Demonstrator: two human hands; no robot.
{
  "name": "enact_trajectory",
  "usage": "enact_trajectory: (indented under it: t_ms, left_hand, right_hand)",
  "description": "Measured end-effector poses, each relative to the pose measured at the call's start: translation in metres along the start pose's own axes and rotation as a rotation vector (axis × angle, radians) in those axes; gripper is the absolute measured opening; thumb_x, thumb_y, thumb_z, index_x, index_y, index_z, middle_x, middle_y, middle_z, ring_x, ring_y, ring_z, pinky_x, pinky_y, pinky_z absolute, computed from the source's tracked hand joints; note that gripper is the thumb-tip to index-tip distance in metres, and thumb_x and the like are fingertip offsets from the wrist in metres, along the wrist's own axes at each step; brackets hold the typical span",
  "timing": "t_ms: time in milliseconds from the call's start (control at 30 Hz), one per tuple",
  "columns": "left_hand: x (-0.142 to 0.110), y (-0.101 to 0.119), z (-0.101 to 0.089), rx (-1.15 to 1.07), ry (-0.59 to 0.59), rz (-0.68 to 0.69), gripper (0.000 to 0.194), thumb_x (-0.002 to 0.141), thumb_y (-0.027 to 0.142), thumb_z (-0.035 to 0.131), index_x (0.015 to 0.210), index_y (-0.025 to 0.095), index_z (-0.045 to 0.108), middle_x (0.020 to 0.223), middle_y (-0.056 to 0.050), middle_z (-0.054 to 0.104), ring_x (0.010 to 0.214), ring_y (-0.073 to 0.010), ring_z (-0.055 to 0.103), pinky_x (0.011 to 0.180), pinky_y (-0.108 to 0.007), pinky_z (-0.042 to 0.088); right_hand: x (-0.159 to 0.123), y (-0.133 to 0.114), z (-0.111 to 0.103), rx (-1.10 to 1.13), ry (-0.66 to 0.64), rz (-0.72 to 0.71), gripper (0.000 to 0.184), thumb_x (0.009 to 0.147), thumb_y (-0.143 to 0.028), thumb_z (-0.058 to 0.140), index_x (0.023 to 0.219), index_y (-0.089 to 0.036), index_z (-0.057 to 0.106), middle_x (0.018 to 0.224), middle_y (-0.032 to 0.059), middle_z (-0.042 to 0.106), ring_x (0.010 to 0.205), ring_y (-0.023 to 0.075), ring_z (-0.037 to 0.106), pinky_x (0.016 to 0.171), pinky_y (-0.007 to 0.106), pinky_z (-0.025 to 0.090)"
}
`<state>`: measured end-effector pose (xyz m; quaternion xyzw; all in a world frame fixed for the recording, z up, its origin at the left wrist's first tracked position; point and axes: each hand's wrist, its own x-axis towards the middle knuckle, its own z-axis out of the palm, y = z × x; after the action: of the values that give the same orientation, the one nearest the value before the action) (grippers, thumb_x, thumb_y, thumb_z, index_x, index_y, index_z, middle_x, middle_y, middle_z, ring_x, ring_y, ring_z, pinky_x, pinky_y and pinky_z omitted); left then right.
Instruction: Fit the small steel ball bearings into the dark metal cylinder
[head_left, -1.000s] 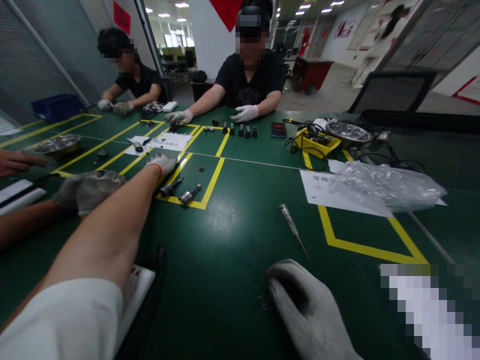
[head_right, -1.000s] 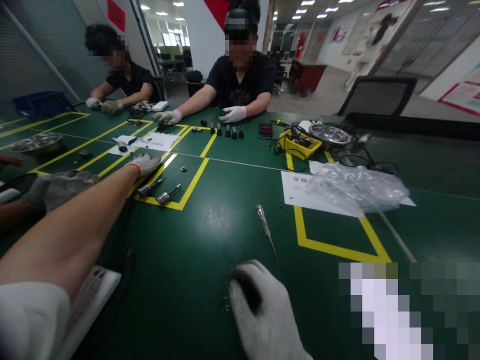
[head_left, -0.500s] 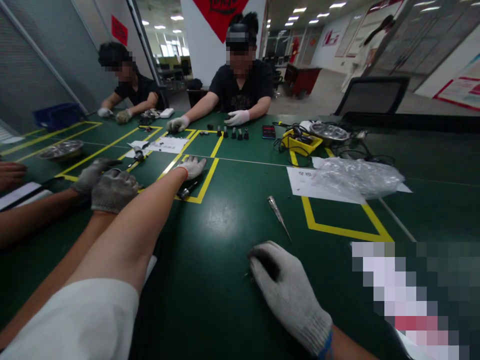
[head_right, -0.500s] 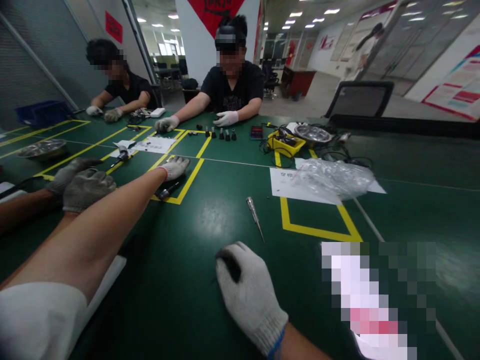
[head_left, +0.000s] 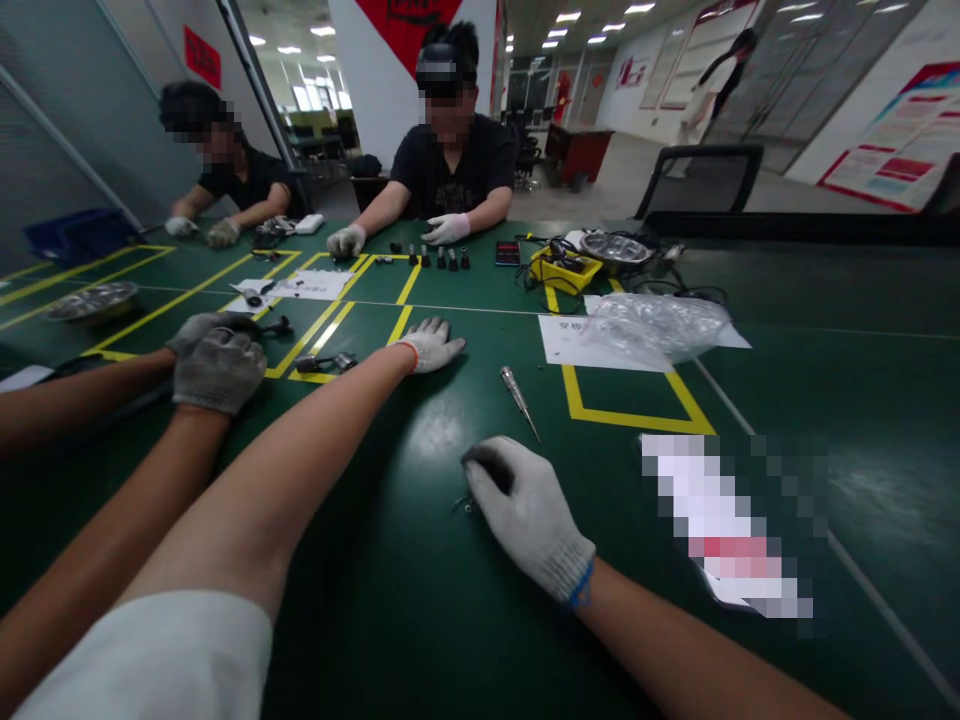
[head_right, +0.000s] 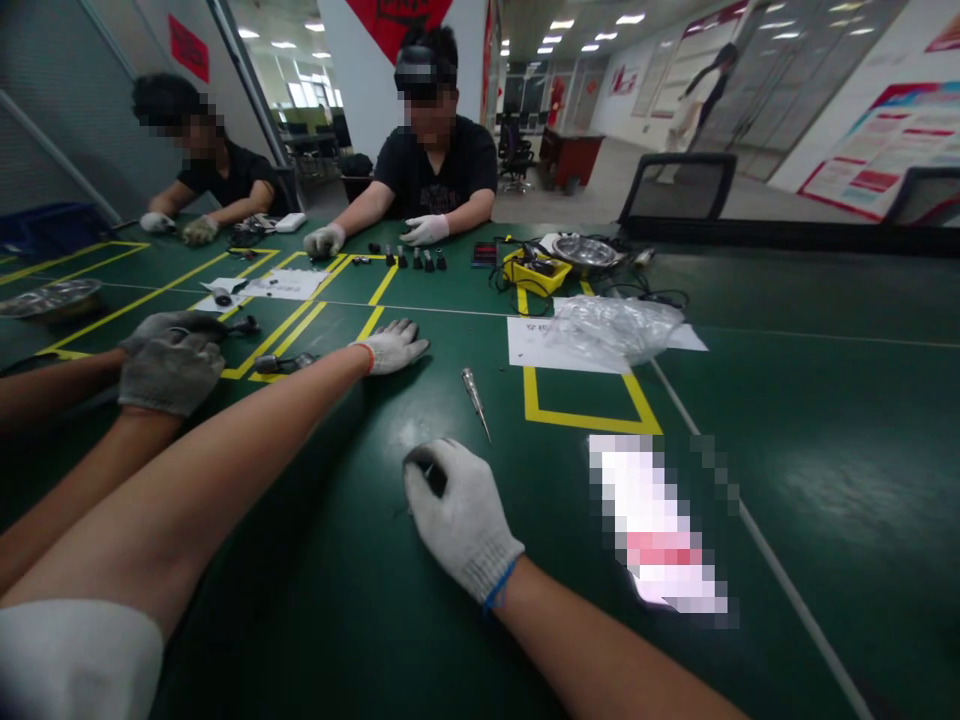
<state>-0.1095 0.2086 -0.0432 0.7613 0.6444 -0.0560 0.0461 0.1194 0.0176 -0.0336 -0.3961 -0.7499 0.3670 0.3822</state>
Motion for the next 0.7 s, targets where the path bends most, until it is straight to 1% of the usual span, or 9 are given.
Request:
enact_trajectory:
  t_ms: [33,100,233,300,367,467,567,633,700]
  left_hand:
    - [-0.006,0.009,0.001,-0.015,0.002,0.007,0.069,0.105,0.058,0.025,0.158,0.017,0.041,0.17,-0.023,0.029,0.159,-0.04,0.024,0.124,-0.059,0.025]
    - [-0.022,0.025,0.003,-0.042,0.006,0.026,0.064,0.106,0.055,0.026,0.157,0.02,0.043,0.171,-0.019,0.029,0.16,-0.0376,0.021,0.125,-0.059,0.023]
    - [-0.059,0.054,0.006,-0.118,0.017,0.052,0.065,0.105,0.053,0.028,0.158,0.017,0.041,0.172,-0.02,0.026,0.16,-0.0382,0.02,0.126,-0.058,0.021]
    - [-0.079,0.064,0.008,-0.174,0.017,0.079,0.067,0.105,0.05,0.029,0.161,0.013,0.036,0.172,-0.021,0.023,0.161,-0.0373,0.018,0.127,-0.057,0.019]
    - [-0.099,0.072,0.01,-0.204,0.008,0.105,0.065,0.105,0.045,0.031,0.162,0.013,0.035,0.173,-0.02,0.022,0.161,-0.0359,0.018,0.128,-0.055,0.017]
    - [-0.126,0.081,0.016,-0.216,-0.002,0.154,0.064,0.106,0.043,0.03,0.162,0.013,0.035,0.173,-0.021,0.022,0.161,-0.0378,0.017,0.128,-0.059,0.016]
    - [-0.149,0.088,0.023,-0.216,0.007,0.228,0.057,0.106,0.04,0.035,0.158,0.018,0.044,0.173,-0.018,0.025,0.161,-0.0379,0.018,0.127,-0.061,0.015]
    - [-0.162,0.09,0.028,-0.219,0.026,0.268,0.052,0.106,0.038,0.037,0.154,0.022,0.049,0.172,-0.015,0.029,0.161,-0.036,0.018,0.127,-0.062,0.015]
    - [-0.173,0.091,0.032,-0.268,0.049,0.285,0.05,0.106,0.036,0.035,0.151,0.023,0.052,0.171,-0.014,0.032,0.161,-0.034,0.018,0.127,-0.061,0.015]
  right_hand:
    - [0.0,0.001,0.0,0.015,0.024,0.007,0.015,0.093,-0.025,0.058,0.085,-0.02,0.069,0.082,0.0041,0.072,0.075,0.0183,0.066,0.07,0.032,0.052]
    - [0.001,0.002,0.001,0.055,0.074,0.031,0.016,0.092,-0.029,0.058,0.087,-0.02,0.07,0.084,0.0052,0.073,0.078,0.0196,0.068,0.072,0.033,0.053]
    - [0.004,0.006,0.001,0.16,0.194,0.093,0.021,0.091,-0.036,0.058,0.089,-0.019,0.072,0.088,0.0071,0.075,0.084,0.0227,0.069,0.078,0.037,0.055]
    - [0.005,0.008,0.002,0.193,0.247,0.093,0.023,0.09,-0.039,0.058,0.089,-0.02,0.071,0.089,0.007,0.076,0.086,0.0234,0.069,0.08,0.038,0.055]
    - [0.007,0.011,0.002,0.224,0.297,0.081,0.022,0.089,-0.039,0.058,0.087,-0.021,0.07,0.086,0.0061,0.076,0.085,0.0234,0.069,0.081,0.038,0.055]
    - [0.01,0.017,0.003,0.279,0.355,0.06,0.023,0.088,-0.039,0.056,0.089,-0.02,0.069,0.088,0.0067,0.075,0.087,0.0235,0.068,0.083,0.039,0.055]
    - [0.013,0.023,0.003,0.295,0.39,0.075,0.023,0.087,-0.038,0.054,0.094,-0.02,0.067,0.093,0.0066,0.075,0.089,0.0229,0.068,0.086,0.039,0.056]
    - [0.014,0.027,0.003,0.291,0.41,0.085,0.023,0.087,-0.038,0.052,0.094,-0.02,0.066,0.094,0.0069,0.075,0.091,0.0232,0.068,0.086,0.039,0.056]
    - [0.015,0.029,0.003,0.289,0.414,0.099,0.023,0.088,-0.037,0.05,0.093,-0.021,0.066,0.092,0.0063,0.074,0.092,0.0232,0.068,0.086,0.038,0.055]
